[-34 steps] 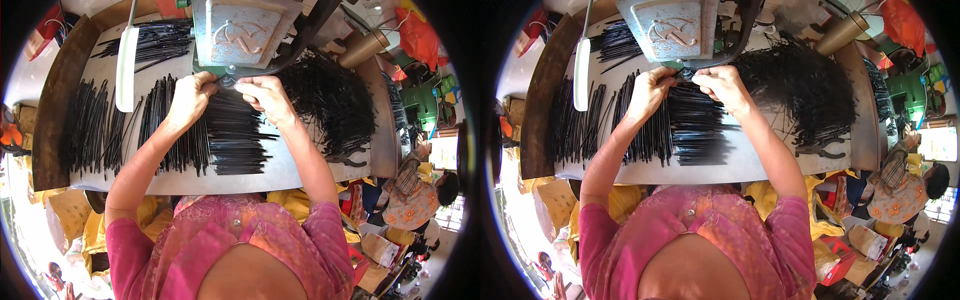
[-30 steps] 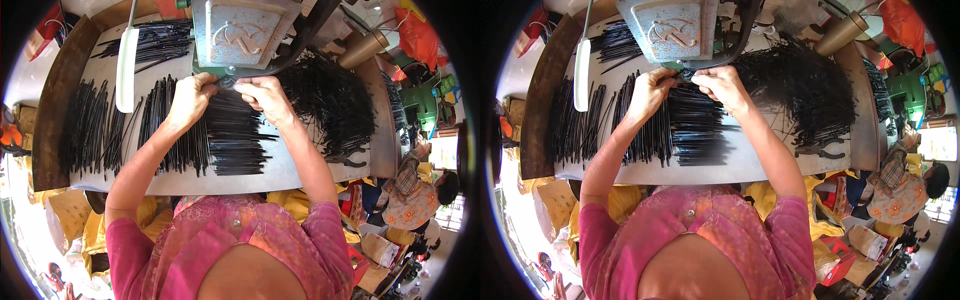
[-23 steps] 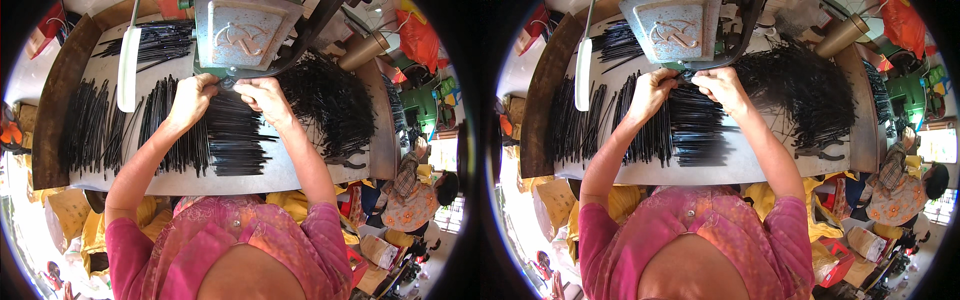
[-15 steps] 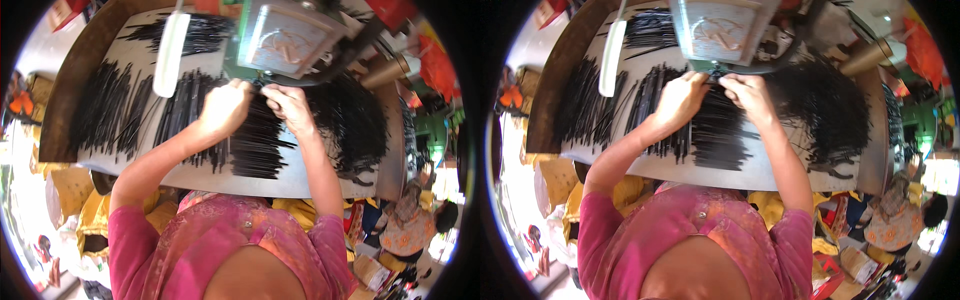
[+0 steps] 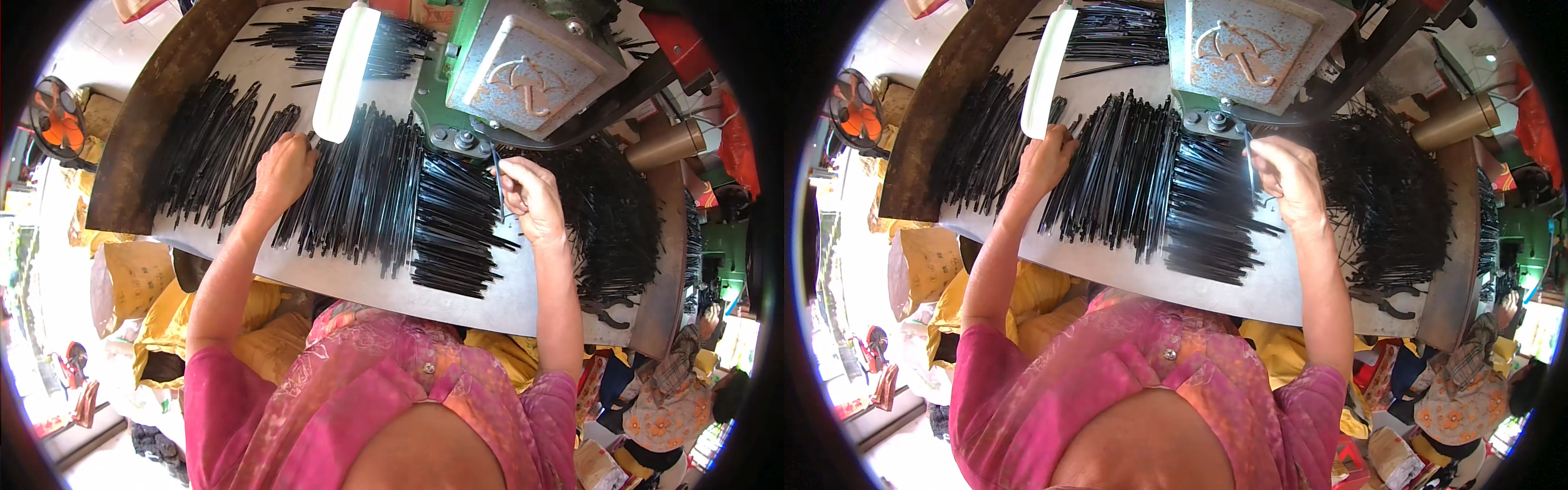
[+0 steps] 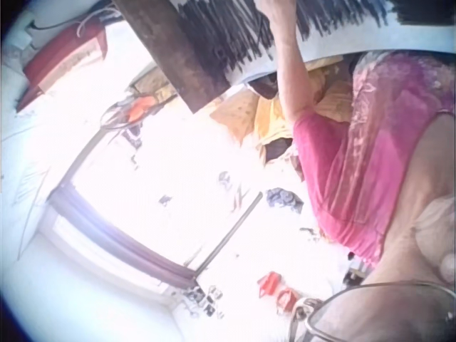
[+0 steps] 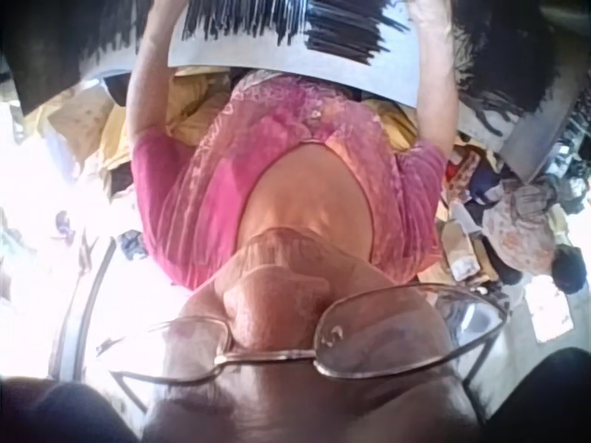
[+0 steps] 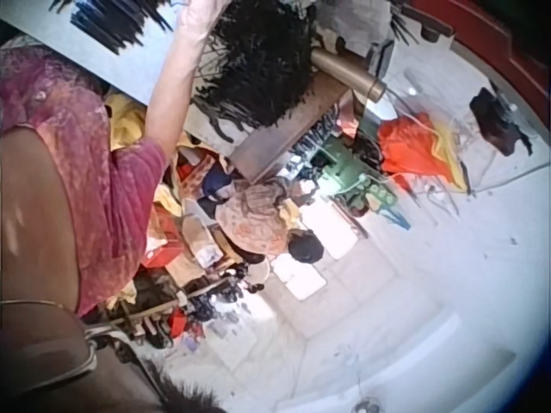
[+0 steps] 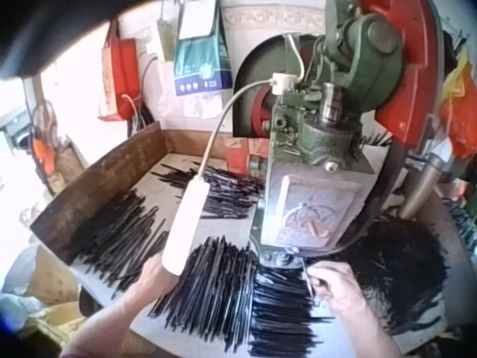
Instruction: Use a specialized press machine to assemble black plastic rods into a fan-like component.
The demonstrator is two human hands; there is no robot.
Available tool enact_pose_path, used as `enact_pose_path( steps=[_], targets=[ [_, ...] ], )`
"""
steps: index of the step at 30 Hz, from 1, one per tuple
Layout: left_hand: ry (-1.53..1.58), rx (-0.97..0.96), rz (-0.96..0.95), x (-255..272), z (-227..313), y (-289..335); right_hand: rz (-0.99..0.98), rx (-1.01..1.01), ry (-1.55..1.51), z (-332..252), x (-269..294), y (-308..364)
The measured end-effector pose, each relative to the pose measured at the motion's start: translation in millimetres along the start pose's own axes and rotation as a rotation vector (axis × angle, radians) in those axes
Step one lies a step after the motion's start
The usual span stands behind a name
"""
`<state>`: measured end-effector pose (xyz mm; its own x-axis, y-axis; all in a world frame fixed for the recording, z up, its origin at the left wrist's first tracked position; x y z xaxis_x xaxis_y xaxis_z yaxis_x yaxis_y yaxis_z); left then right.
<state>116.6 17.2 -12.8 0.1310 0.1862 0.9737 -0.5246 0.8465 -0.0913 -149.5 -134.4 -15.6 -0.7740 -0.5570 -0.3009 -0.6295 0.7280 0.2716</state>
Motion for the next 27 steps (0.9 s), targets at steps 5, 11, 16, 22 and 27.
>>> enact_pose_path(
  steps=[5, 11, 16, 22, 27],
  targets=[
    [0.087, -0.068, -0.022, -2.0, -9.3, -8.2, 0.085, 0.02, -0.069, -5.9, 15.1, 2.7],
    [0.18, -0.034, -0.029, -7.5, -17.2, -2.5, 0.013, 0.007, -0.029, -3.2, 12.0, 6.5],
    [0.135, -0.132, 0.032, -4.4, -23.3, -5.2, 0.13, 0.007, -0.051, -2.8, 26.9, 15.4],
    [0.163, 0.097, 0.136, 17.0, -111.0, -18.5, 0.109, 0.093, -0.014, -9.9, 33.3, 23.3],
    [-0.025, -0.145, 0.396, 24.1, -49.8, -9.3, 0.101, 0.081, -0.066, -10.8, 32.3, 26.6]
  ],
)
Point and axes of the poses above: each hand's wrist, its own y-axis away from the middle knuckle, its own x-axis out of the back of the hand, z = x × y, the point moved 6 cm from there along -y, towards the middle knuckle, and after that the axes turned 6 degrees about -y, right-handed, at the moved point
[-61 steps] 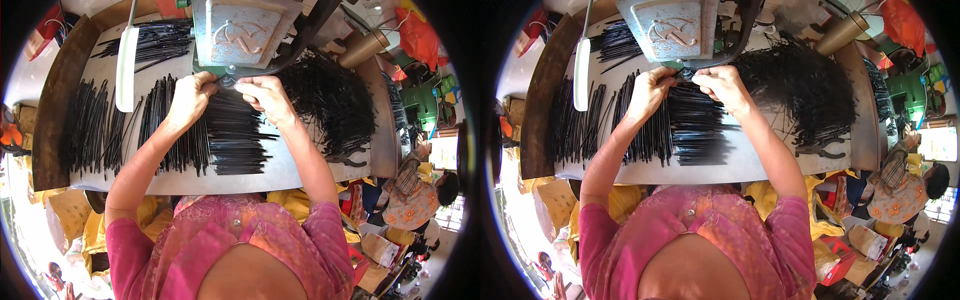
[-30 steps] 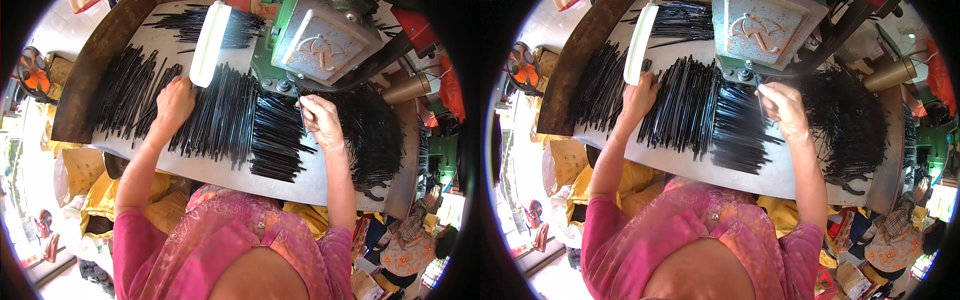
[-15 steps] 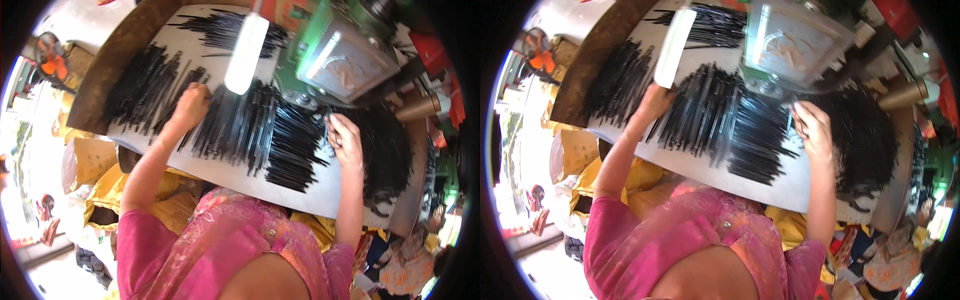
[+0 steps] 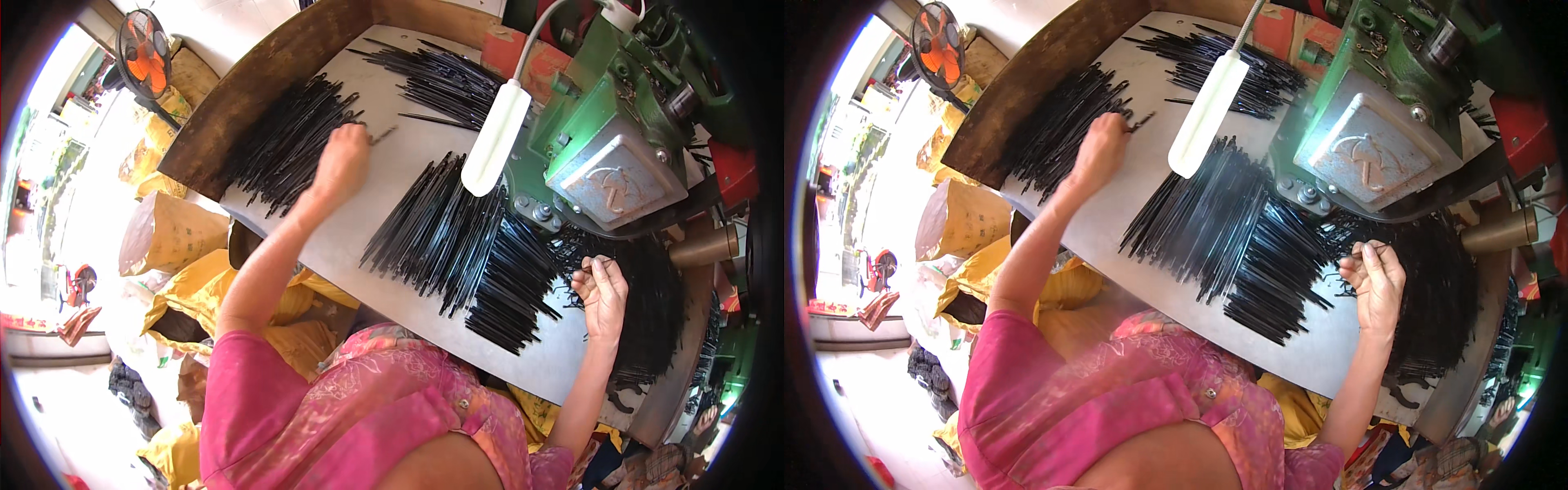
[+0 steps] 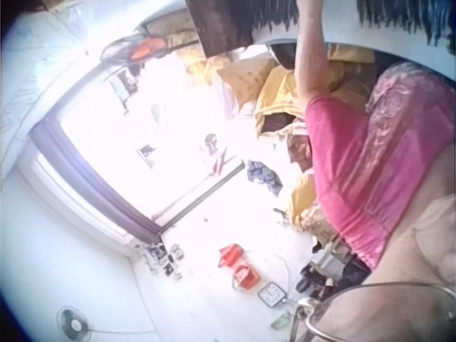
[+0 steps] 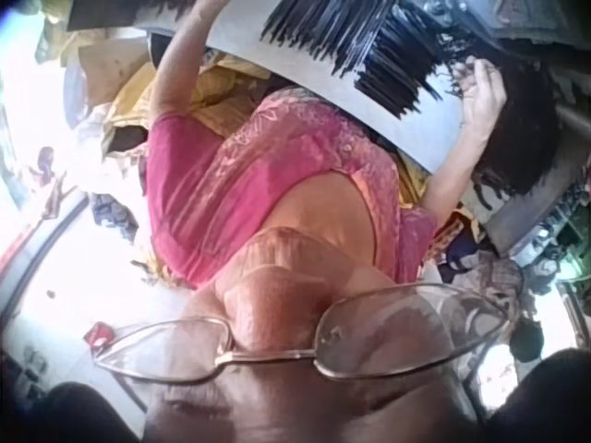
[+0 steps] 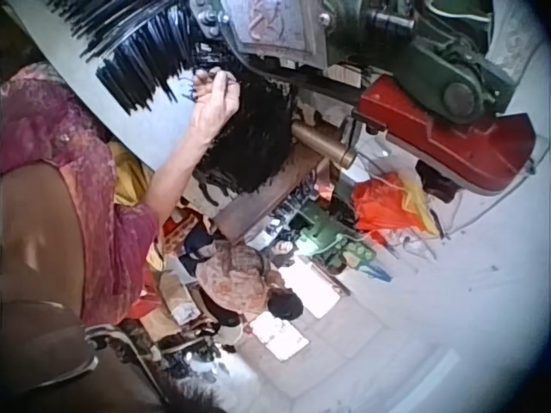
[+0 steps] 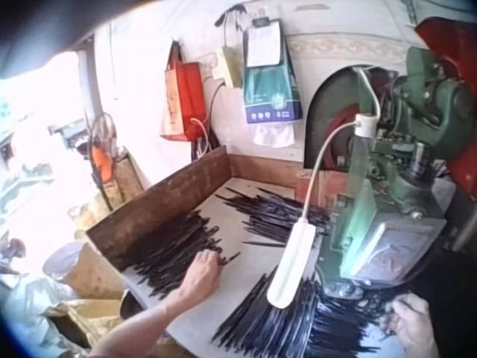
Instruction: Use a specialized press machine to assemble black plastic rods into a fan-like component.
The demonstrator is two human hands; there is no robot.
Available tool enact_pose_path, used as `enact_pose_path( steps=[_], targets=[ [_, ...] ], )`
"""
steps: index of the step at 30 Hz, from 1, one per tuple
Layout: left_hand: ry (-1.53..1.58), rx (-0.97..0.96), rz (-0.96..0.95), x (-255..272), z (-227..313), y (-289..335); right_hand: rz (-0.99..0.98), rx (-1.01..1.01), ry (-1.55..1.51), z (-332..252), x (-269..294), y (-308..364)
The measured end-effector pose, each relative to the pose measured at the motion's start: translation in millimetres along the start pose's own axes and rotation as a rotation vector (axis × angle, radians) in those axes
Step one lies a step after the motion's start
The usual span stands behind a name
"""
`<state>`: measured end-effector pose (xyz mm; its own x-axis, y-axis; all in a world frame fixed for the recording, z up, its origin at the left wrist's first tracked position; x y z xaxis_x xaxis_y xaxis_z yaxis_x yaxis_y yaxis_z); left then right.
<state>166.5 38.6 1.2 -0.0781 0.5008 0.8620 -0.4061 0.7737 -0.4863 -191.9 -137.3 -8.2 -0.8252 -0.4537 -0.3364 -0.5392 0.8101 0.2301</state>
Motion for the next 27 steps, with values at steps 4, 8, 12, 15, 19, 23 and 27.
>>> enact_pose_path(
  steps=[4, 8, 12, 15, 19, 23, 27],
  targets=[
    [-0.114, -0.206, -0.035, 28.5, 92.1, -3.1, -0.018, 0.073, -0.124, -0.9, -14.3, 4.0],
    [0.04, -0.368, -0.037, 15.3, 147.3, -8.7, 0.046, 0.111, -0.244, 6.1, -22.1, -11.0],
    [0.173, -0.47, -0.102, 13.0, 175.2, -13.6, 0.115, 0.136, -0.306, 11.2, -34.8, -19.8],
    [0.246, -0.45, -0.177, 2.9, 185.6, -15.5, 0.125, 0.168, -0.343, 16.1, -33.7, -23.3],
    [0.307, -0.36, -0.268, -4.7, 193.5, -17.4, 0.121, 0.182, -0.436, 20.7, -35.0, -28.1],
    [0.416, -0.294, -0.283, -10.0, 193.5, -16.7, 0.114, 0.175, -0.442, 24.1, -39.2, -29.2],
    [0.476, -0.259, -0.269, -12.0, 190.5, -14.9, 0.12, 0.195, -0.423, 21.4, -43.3, -27.9]
  ],
)
Point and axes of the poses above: each hand's wrist, its own y-axis away from the middle knuckle, its own x-axis out of the back of the hand, z = x × y, the point moved 6 cm from there along -y, towards the middle knuckle, and after that the axes turned 6 degrees about -y, right-handed, at the moved point
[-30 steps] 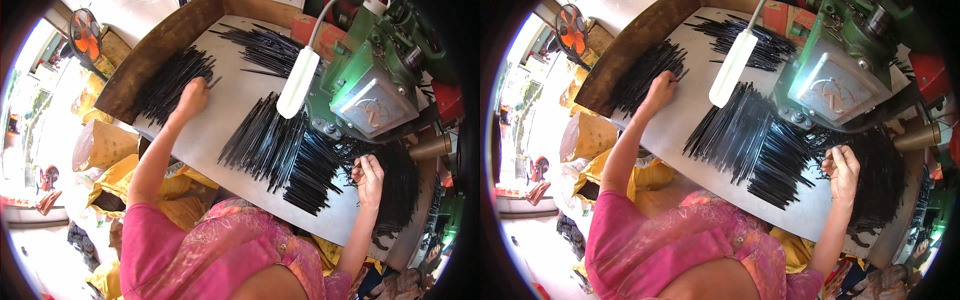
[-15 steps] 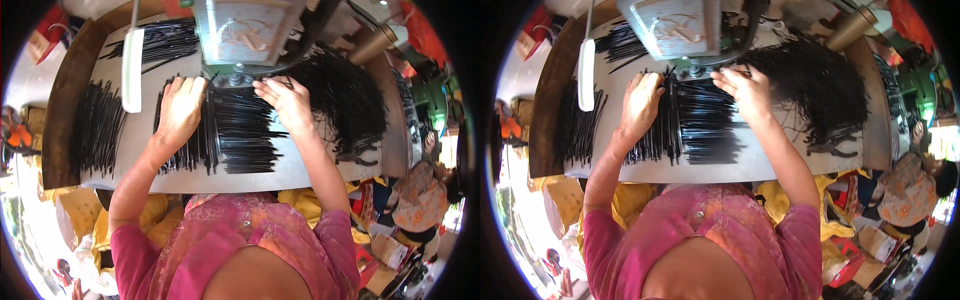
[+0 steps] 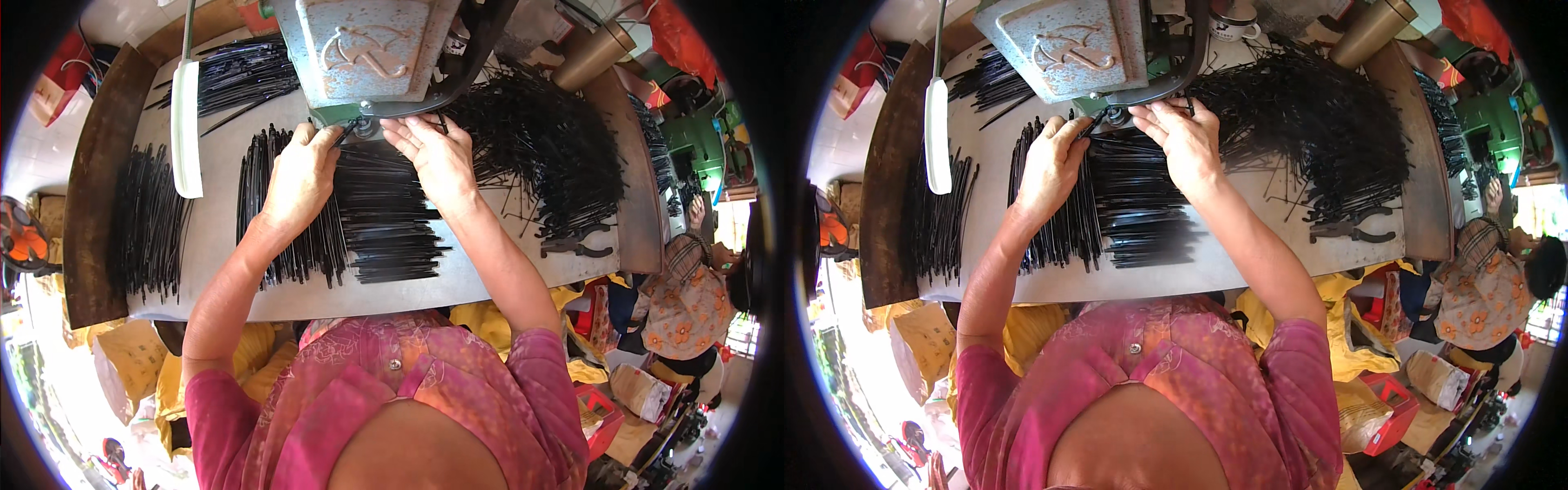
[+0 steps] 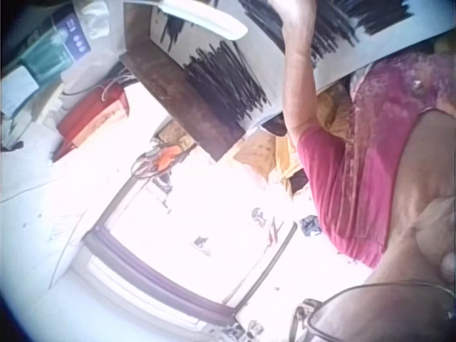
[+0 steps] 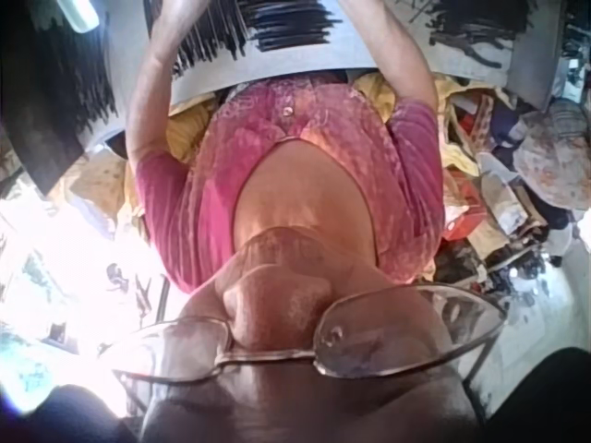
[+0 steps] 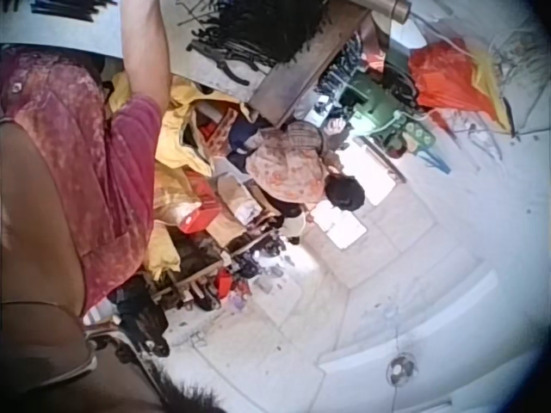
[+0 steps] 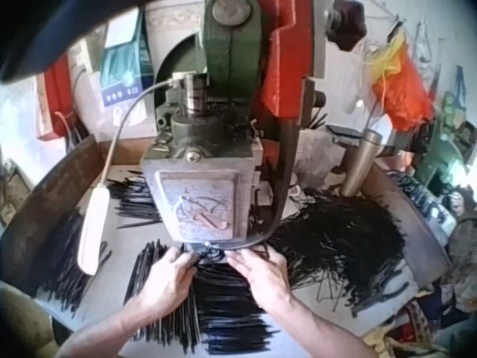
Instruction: Use a specialized press machine to assemble black plastic rods into a fan-like component.
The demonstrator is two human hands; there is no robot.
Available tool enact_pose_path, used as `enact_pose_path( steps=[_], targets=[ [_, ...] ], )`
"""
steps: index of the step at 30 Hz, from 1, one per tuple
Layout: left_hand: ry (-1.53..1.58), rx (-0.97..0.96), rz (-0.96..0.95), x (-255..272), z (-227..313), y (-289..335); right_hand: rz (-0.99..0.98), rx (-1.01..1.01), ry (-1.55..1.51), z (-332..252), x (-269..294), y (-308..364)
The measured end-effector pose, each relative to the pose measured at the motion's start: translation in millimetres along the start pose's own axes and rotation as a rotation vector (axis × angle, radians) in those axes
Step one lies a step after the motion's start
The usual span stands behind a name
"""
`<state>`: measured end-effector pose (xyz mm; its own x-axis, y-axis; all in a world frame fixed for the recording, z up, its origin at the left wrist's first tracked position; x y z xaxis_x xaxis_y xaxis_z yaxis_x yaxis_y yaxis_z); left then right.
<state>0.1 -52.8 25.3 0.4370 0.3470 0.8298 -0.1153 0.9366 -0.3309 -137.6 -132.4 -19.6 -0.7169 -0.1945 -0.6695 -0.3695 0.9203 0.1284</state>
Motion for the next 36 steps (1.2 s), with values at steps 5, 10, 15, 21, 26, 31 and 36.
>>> enact_pose_path(
  steps=[5, 10, 15, 21, 26, 31, 36],
  targets=[
    [0.022, 0.001, -0.005, 1.6, 1.0, 0.1, 0.007, 0.002, 0.009, 0.4, -2.0, 0.1],
    [0.028, 0.001, 0.013, 0.6, 1.4, 0.0, 0.015, 0.006, 0.023, 1.5, -4.4, 0.2],
    [0.029, -0.007, 0.027, 1.5, 2.0, -0.1, 0.015, 0.021, 0.025, -0.9, -3.3, -0.6],
    [0.033, 0.0, 0.016, 0.6, 1.6, 0.1, 0.009, 0.02, 0.033, 0.4, -6.0, 0.0],
    [0.042, 0.008, 0.022, -1.5, 0.0, 0.0, -0.002, 0.029, 0.041, 2.3, -5.0, -1.6],
    [0.025, 0.016, 0.027, 0.6, 2.1, 0.9, -0.008, 0.047, 0.063, 1.6, -7.1, -1.5],
    [-0.029, -0.006, 0.052, 0.7, 5.2, 0.6, -0.004, 0.041, 0.065, 1.6, -8.4, -1.0]
  ],
)
Point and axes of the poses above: each hand's wrist, its own y-axis away from the middle knuckle, its own x-axis out of the back of the hand, z = x × y, the point moved 6 cm from there along -y, towards the middle knuckle, and after that the axes turned 6 degrees about -y, right-handed, at the moved point
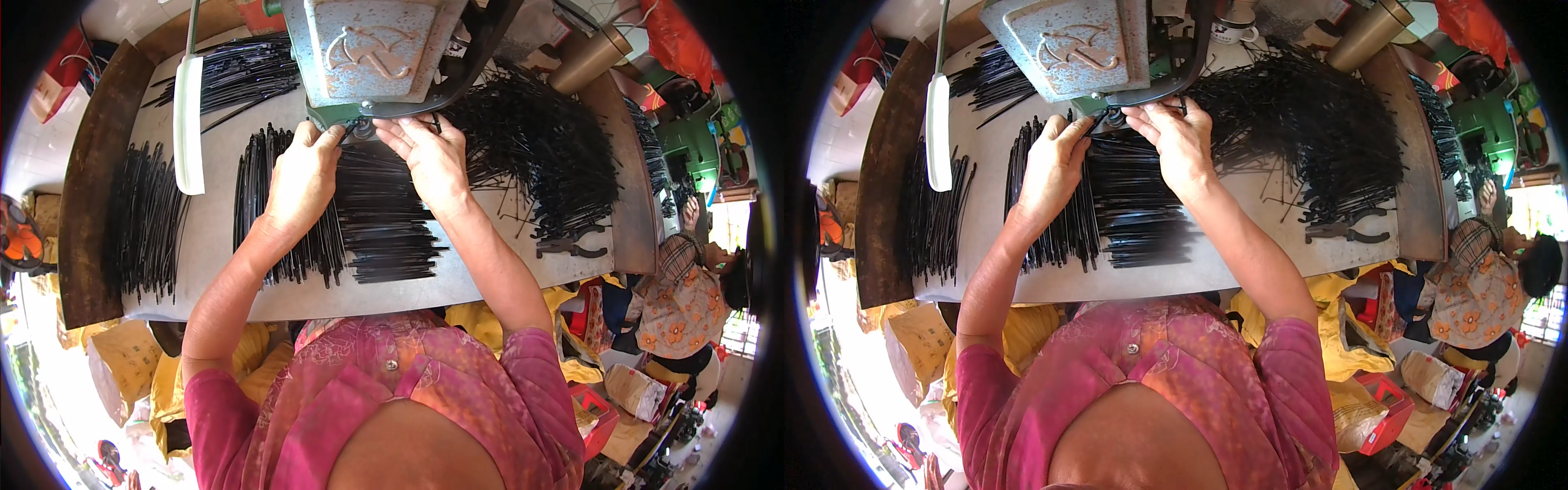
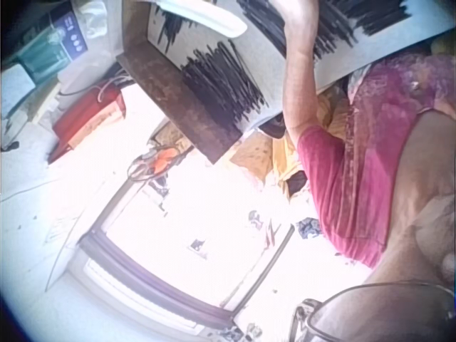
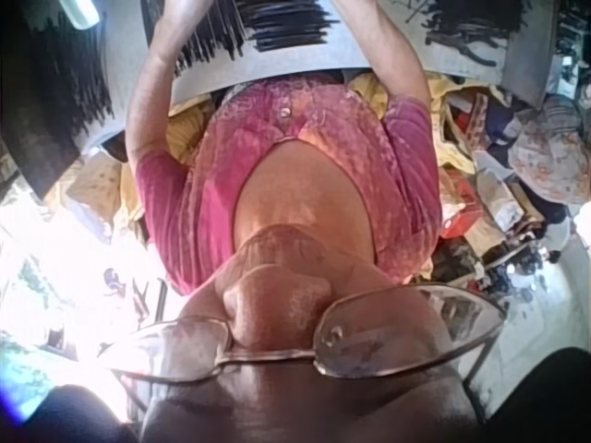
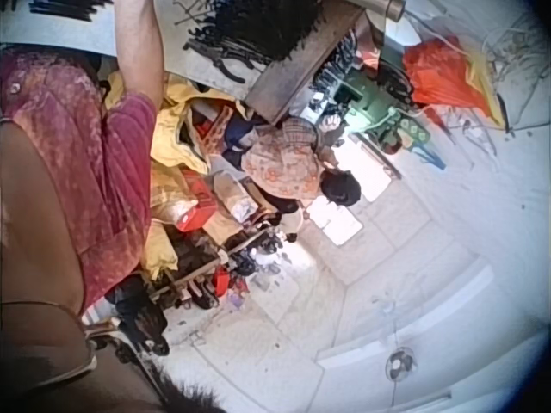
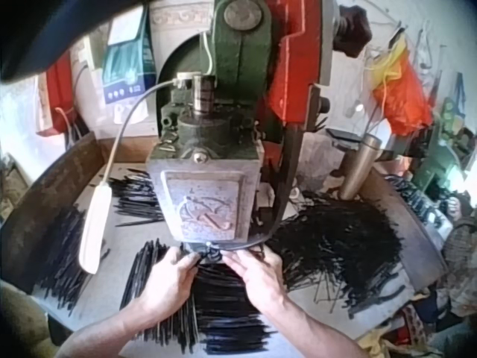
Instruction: Use a specialized press machine to assemble black plastic rods into a fan-like component.
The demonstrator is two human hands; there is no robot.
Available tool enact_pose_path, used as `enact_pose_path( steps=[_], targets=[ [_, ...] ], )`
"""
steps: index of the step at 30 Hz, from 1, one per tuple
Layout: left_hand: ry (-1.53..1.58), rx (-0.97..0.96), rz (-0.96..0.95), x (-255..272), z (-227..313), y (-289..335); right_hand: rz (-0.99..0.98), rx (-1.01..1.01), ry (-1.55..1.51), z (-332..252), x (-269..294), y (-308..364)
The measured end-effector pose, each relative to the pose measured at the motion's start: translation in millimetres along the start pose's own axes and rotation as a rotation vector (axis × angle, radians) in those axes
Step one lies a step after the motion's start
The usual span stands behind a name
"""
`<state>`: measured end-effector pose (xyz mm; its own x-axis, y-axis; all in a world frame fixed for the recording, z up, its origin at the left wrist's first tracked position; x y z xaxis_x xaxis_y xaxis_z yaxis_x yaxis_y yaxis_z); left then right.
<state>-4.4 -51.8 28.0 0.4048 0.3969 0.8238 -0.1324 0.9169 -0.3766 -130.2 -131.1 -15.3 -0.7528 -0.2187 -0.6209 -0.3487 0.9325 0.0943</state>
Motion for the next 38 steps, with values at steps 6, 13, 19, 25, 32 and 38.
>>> enact_pose_path(
  steps=[6, 13, 19, 25, 32, 38],
  targets=[
    [-0.028, -0.007, -0.003, -0.5, 1.2, -0.9, 0.013, 0.005, 0.01, -0.1, 1.4, -1.3],
    [-0.015, -0.017, -0.02, -0.2, -0.6, -2.9, 0.017, 0.027, 0.029, -3.2, -0.2, 1.2],
    [-0.032, -0.03, -0.027, 0.1, -4.1, 1.2, 0.005, 0.03, 0.019, 1.6, 0.1, 2.0],
    [-0.316, -0.157, -0.049, -1.2, 2.5, 4.0, 0.024, 0.047, 0.015, 0.4, -0.1, 2.0],
    [-0.407, -0.307, -0.066, -5.0, -0.4, -4.5, 0.08, 0.074, -0.085, -4.6, 2.6, -0.7],
    [-0.108, 0.239, -0.529, -3.7, -23.5, -24.7, 0.103, 0.099, -0.075, -17.0, 10.2, -5.0]
  ],
)
Point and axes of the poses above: each hand's wrist, its own y-axis away from the middle knuckle, its own x-axis out of the back of the hand, z = x × y, the point moved 6 cm from there along -y, towards the middle knuckle, and after that the axes turned 6 degrees about -y, right-handed, at the moved point
